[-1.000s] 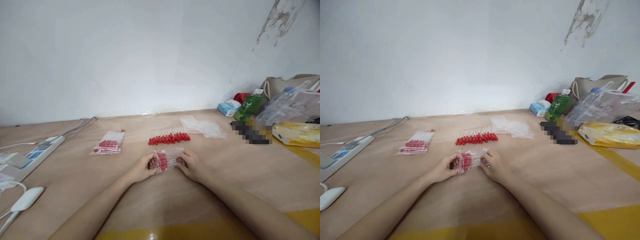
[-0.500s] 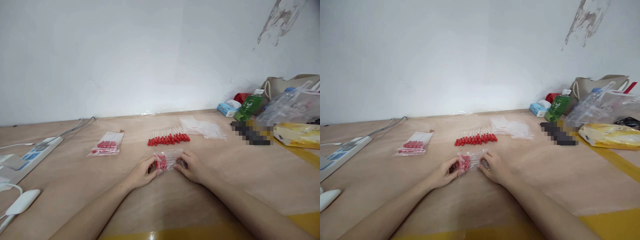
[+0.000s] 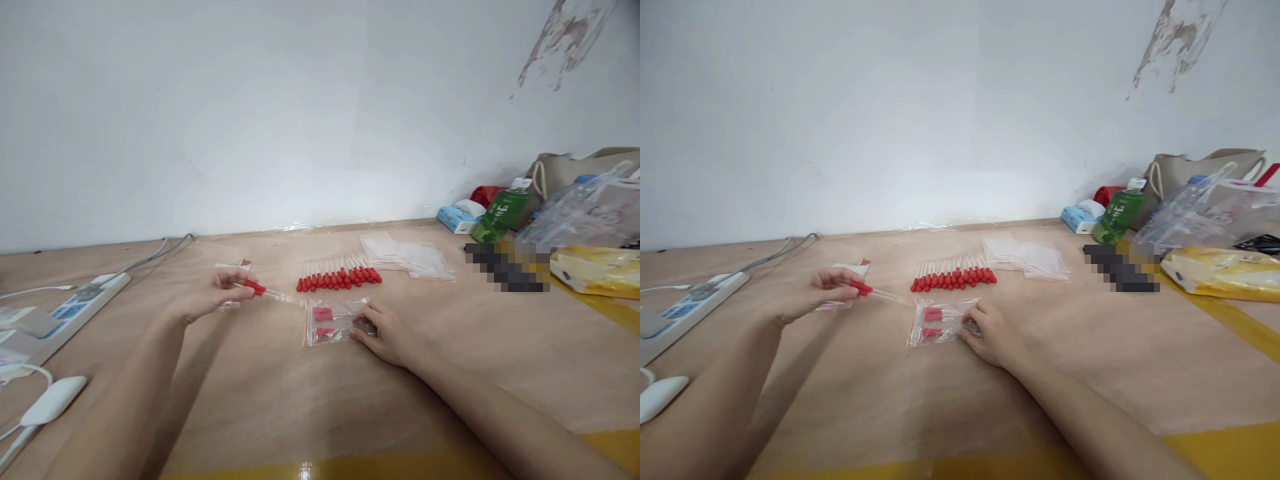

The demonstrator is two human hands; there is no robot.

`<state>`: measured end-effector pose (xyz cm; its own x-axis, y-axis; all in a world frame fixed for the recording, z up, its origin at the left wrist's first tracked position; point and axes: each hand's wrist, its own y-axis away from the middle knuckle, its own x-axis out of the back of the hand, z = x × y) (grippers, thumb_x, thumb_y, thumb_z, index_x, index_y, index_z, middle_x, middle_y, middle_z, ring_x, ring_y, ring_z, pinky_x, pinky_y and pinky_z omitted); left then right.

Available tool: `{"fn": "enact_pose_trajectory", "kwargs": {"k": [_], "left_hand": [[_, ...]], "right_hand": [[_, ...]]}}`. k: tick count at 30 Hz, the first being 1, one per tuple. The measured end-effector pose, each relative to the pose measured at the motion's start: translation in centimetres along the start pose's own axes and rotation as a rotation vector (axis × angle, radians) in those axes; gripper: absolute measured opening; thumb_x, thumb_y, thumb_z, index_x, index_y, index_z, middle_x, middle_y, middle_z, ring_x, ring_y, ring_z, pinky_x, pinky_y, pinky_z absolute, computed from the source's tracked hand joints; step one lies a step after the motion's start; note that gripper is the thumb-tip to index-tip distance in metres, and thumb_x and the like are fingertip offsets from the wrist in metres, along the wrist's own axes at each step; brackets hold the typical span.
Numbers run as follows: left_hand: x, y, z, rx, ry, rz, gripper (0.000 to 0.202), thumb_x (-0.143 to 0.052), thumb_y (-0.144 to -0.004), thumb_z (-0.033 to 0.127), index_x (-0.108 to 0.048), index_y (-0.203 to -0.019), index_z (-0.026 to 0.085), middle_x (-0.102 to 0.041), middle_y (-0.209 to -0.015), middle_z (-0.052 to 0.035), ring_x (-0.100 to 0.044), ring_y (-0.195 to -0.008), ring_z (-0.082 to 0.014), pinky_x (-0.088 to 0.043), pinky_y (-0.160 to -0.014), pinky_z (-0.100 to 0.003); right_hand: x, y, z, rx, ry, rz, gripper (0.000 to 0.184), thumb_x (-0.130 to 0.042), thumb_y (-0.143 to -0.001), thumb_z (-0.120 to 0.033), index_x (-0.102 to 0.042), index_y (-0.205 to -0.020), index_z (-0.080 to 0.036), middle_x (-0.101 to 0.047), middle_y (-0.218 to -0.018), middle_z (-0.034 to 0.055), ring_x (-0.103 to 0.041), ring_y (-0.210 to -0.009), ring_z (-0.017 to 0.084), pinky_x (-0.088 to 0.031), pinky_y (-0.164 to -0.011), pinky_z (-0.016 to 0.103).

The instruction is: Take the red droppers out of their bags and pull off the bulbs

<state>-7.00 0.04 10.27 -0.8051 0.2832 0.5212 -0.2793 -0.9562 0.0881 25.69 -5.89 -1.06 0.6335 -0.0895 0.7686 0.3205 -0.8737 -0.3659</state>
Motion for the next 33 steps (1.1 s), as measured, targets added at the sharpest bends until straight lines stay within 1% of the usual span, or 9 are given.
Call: {"fn": "enact_pose_trajectory", "kwargs": {"k": [3,5,7,8,11,16,26,30,33], "left_hand": [[0.4,-0.2,-0.1,-0.131,-0.088,0.351,0.038,-0.064,-0.067,0.04,-0.06,-0.098,0.017,-0.069,-0.084,-0.0051,-0.065,-0.072,-0.0207,-0.054,-0.061,-0.033],[-1.2,-1.2,-1.2,-0.279,-0.176,0.559,0.034,-0.057,-0.075,0.037,-0.059,-0.101,0.015,-0.068,-0.092,-0.0064,-0.065,-0.08,-0.0211,-0.054,-0.073,-0.039],[-3.3,-2.6,-2.8,-0.465,-0.379,0.663,0.026,-0.05,-0.081,0.031,-0.061,-0.099,0.016,-0.065,-0.103,-0.0064,-0.062,-0.091,-0.02,-0.049,-0.087,-0.04],[-4.4,-3.3,-3.7,-0.513,-0.427,0.673,0.024,-0.048,-0.083,0.028,-0.062,-0.099,0.018,-0.063,-0.107,-0.0054,-0.06,-0.097,-0.0203,-0.044,-0.093,-0.041],[-7.0,-4.9,-5.8,-0.594,-0.527,0.573,0.024,-0.044,-0.083,0.022,-0.065,-0.096,0.022,-0.063,-0.109,-0.0022,-0.06,-0.098,-0.0186,-0.048,-0.089,-0.035],[-8.7,-5.4,-6.5,-0.616,-0.804,0.409,0.029,-0.041,-0.085,0.022,-0.062,-0.105,0.023,-0.061,-0.113,-0.0045,-0.062,-0.095,-0.0202,-0.051,-0.083,-0.034],[-8.8,-5.1,-6.1,-0.43,-0.466,0.324,0.046,-0.049,-0.081,0.032,-0.043,-0.123,0.015,-0.055,-0.118,-0.0102,-0.059,-0.098,-0.0192,-0.049,-0.085,-0.033],[-9.1,-3.3,-5.6,-0.53,-0.502,0.518,0.026,-0.055,-0.078,0.03,-0.057,-0.1,0.018,-0.059,-0.1,-0.0071,-0.057,-0.091,-0.0193,-0.048,-0.082,-0.033],[-10.3,-1.3,-5.1,-0.575,-0.423,0.454,0.012,-0.054,-0.079,0.028,-0.062,-0.079,0.018,-0.06,-0.08,-0.0042,-0.058,-0.075,-0.0156,-0.05,-0.07,-0.028]], "right_hand": [[0.0,0.0,0.0,0.006,-0.002,0.004,0.009,-0.055,-0.077,-0.028,-0.054,-0.08,-0.02,-0.053,-0.08,0.0017,-0.05,-0.071,0.013,-0.041,-0.064,0.026],[0.0,-0.1,0.0,0.01,-0.001,-0.001,0.009,-0.055,-0.077,-0.028,-0.054,-0.08,-0.02,-0.053,-0.081,0.0018,-0.05,-0.071,0.013,-0.041,-0.064,0.026],[0.0,-0.1,0.1,0.017,-0.001,-0.003,0.009,-0.055,-0.077,-0.028,-0.054,-0.081,-0.02,-0.053,-0.082,0.0019,-0.051,-0.071,0.013,-0.041,-0.065,0.026],[-0.1,-0.1,0.1,0.021,0.0,-0.003,0.009,-0.055,-0.077,-0.028,-0.054,-0.081,-0.02,-0.053,-0.082,0.0019,-0.051,-0.071,0.013,-0.041,-0.065,0.026],[-0.2,0.0,0.3,0.026,0.012,0.002,0.01,-0.056,-0.077,-0.029,-0.054,-0.082,-0.02,-0.053,-0.083,0.0022,-0.051,-0.072,0.013,-0.041,-0.066,0.027],[-0.3,0.0,0.3,0.026,0.028,-0.002,0.013,-0.056,-0.078,-0.031,-0.054,-0.084,-0.02,-0.053,-0.084,0.0027,-0.05,-0.072,0.014,-0.041,-0.067,0.027],[-0.3,0.0,0.4,0.025,0.019,-0.005,0.015,-0.056,-0.078,-0.033,-0.055,-0.084,-0.02,-0.053,-0.084,0.0025,-0.05,-0.072,0.013,-0.042,-0.067,0.027],[-0.1,0.1,0.4,0.019,0.016,-0.021,0.015,-0.057,-0.077,-0.032,-0.055,-0.085,-0.02,-0.053,-0.085,0.003,-0.051,-0.074,0.014,-0.043,-0.069,0.028],[0.0,0.1,0.4,0.015,0.007,-0.034,0.015,-0.056,-0.077,-0.032,-0.055,-0.086,-0.02,-0.054,-0.086,0.0034,-0.052,-0.075,0.015,-0.043,-0.07,0.029]]}}
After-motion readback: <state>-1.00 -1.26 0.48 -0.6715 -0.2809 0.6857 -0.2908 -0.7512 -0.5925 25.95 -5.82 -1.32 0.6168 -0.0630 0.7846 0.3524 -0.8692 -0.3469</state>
